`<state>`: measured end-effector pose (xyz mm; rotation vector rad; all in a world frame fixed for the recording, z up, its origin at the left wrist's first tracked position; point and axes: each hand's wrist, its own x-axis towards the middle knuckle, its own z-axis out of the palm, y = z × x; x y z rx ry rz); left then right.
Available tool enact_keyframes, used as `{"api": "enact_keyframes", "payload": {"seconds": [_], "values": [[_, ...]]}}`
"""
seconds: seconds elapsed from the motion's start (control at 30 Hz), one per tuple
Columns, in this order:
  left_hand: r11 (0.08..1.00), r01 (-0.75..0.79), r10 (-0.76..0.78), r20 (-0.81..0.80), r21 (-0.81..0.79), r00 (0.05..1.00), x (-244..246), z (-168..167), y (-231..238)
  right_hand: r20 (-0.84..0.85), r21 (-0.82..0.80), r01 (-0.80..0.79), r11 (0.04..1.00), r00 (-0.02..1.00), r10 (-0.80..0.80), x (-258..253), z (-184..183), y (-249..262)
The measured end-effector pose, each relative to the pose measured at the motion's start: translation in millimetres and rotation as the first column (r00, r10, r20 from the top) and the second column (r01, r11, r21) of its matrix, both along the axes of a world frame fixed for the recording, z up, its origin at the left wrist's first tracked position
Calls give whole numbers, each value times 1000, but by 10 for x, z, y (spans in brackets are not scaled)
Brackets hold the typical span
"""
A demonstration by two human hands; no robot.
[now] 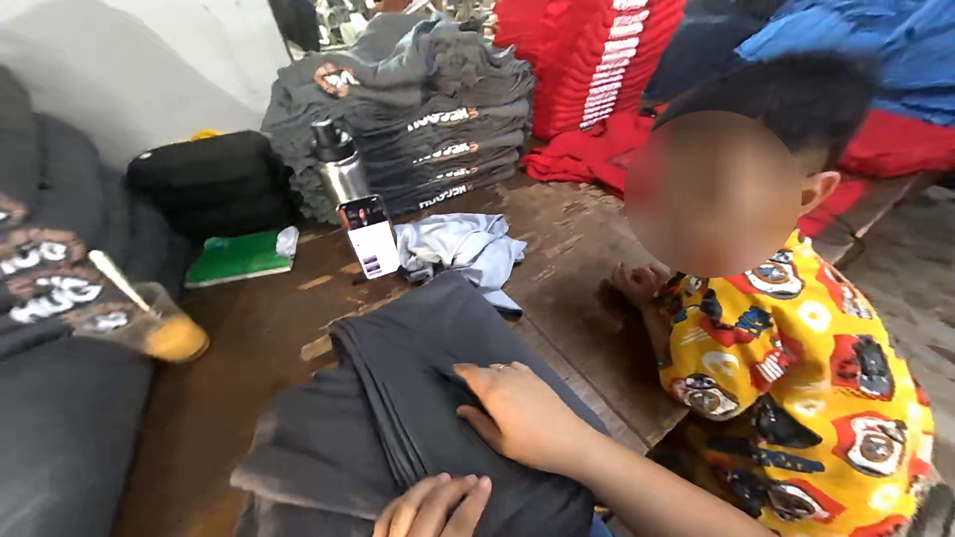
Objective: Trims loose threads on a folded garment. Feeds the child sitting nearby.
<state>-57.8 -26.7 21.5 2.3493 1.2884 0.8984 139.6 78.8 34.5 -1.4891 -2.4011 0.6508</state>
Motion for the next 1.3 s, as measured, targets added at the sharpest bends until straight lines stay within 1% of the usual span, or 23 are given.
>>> {"api": "enact_keyframes", "payload": {"seconds": [0.03,0.07,0.1,0.17,0.2,0.27,0.3,0.4,0.43,0.5,0.57,0.6,0.63,0.73,0.77,0.87,0.93,1.0,1.03,1.1,1.17,1.23,1.3], "values": [[992,-111,110,30,58,994,115,-141,-39,7,18,55,998,998,-55,12,-5,-42],[974,-202,193,90,104,977,201,-258,-71,-16,79,90,993,996,-89,36,-47,-99],[958,-256,235,161,130,959,257,-344,-99,-75,177,100,979,993,-88,64,-114,-170],[948,-277,233,254,154,939,275,-457,-156,-242,364,81,928,970,10,78,-241,-333],[950,-263,208,287,168,935,255,-503,-168,-331,394,71,916,941,69,43,-253,-419],[953,-230,149,355,197,923,202,-583,-134,-473,381,77,921,872,123,-116,-217,-563],[952,-224,130,385,210,914,184,-625,-103,-510,372,84,925,851,128,-217,-221,-601],[931,-272,143,443,242,885,173,-712,-22,-510,372,68,926,848,143,-378,-314,-567],[924,-282,143,451,258,881,165,-734,4,-558,344,52,937,814,160,-363,-338,-535],[925,-275,140,439,261,888,145,-760,40,-700,262,30,965,694,168,-272,-365,-484],[936,-257,143,409,241,901,157,-750,71,-790,183,-19,983,593,159,-117,-326,-449],[941,-251,142,408,226,902,171,-743,82,-807,160,-36,986,571,152,-27,-299,-434],[947,-242,139,409,211,902,181,-737,98,-806,142,-36,989,576,137,65,-273,-419],[962,-205,106,450,178,887,162,-696,177,-727,162,26,986,679,102,290,-261,-334],[969,-188,89,479,162,873,144,-680,188,-704,170,6,985,700,118,353,-288,-318],[981,-158,74,538,111,840,112,-620,95,-695,173,-165,971,679,239,491,-347,-343],[970,-233,170,476,76,863,99,-578,-45,-674,202,-221,954,676,299,520,-375,-380],[936,-351,315,366,34,876,92,-555,-185,-641,240,-205,949,701,313,524,-414,-422],[925,-380,360,305,7,882,86,-531,-247,-632,250,-191,949,711,309,519,-426,-439],[932,-353,363,248,-86,898,72,-465,-353,-640,262,-154,953,711,291,486,-440,-456],[946,-301,324,281,-121,903,103,-460,-429,-662,269,-122,955,697,276,444,-444,-460],[956,-273,293,319,-107,901,159,-501,-485,-681,265,-130,955,676,281,423,-442,-461],[956,-286,288,424,-70,859,219,-614,-498,-690,260,-168,951,657,305,435,-430,-463]]}}
